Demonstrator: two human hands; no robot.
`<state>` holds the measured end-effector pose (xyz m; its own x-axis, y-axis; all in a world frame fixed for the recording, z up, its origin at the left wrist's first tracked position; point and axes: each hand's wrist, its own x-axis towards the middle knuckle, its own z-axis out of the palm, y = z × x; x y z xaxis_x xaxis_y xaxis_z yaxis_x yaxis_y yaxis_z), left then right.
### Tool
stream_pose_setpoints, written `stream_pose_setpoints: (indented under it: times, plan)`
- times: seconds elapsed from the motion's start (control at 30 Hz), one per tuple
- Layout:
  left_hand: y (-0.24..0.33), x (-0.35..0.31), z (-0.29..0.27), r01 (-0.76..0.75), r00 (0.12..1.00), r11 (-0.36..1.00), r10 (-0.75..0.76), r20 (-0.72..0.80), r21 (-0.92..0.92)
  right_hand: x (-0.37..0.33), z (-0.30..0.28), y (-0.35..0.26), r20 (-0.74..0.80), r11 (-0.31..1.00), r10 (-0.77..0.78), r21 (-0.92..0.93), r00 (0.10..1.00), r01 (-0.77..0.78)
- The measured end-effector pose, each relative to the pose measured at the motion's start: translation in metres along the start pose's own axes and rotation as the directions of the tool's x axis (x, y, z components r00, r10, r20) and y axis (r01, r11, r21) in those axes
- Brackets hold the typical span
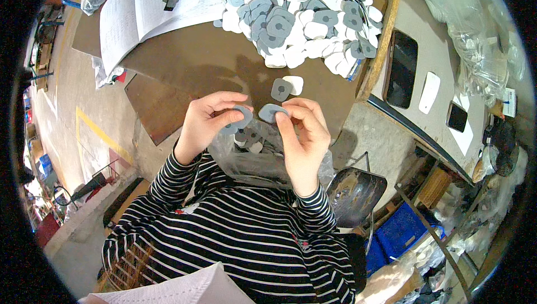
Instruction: The person picks up small gray and white foam pieces from a table and a plastic bag, then presses them together to form assembled units. The person places the assembled units into a pile on the table and continues the process with additional pieces.
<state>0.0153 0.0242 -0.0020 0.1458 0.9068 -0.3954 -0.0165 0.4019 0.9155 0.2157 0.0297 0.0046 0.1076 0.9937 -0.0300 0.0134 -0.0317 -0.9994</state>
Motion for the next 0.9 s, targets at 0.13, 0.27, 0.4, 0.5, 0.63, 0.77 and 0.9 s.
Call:
stream_pose_setpoints:
  times: [0.13,0.27,0.4,0.5,0.63,0.77,0.9]
  plan:
    - [0.002,0.001,0.001,0.029,1.0,0.997,-0.03,0.008,0.067,-0.002,-0.003,-0.001,0.309,0.988,-0.054,-0.123,0.95,0.096]
    - [0.004,0.002,0.006,-0.153,0.977,0.981,0.132,0.166,0.119,-0.012,0.002,0.004,0.147,0.933,-0.099,-0.331,0.984,0.143]
    - [0.007,0.0,0.003,-0.06,0.965,0.995,0.077,0.251,-0.074,-0.016,-0.008,0.007,0.145,0.98,-0.104,-0.157,0.984,0.126]
    - [0.006,0.011,-0.007,-0.099,0.994,0.986,0.103,0.024,-0.137,-0.02,-0.017,0.008,0.291,0.998,0.057,-0.04,0.955,-0.048]
    - [0.004,0.019,-0.022,-0.159,0.977,0.952,0.115,-0.177,-0.261,-0.024,-0.018,0.01,0.481,0.957,0.026,-0.266,0.876,0.117]
    - [-0.001,0.015,-0.027,-0.102,0.985,0.918,0.04,-0.165,-0.384,-0.01,-0.017,0.01,0.358,0.893,-0.075,-0.391,0.931,0.222]
    - [-0.004,0.01,-0.029,-0.034,0.992,0.9,-0.023,-0.124,-0.434,0.028,-0.014,0.016,0.152,0.754,-0.253,-0.588,0.956,0.293]
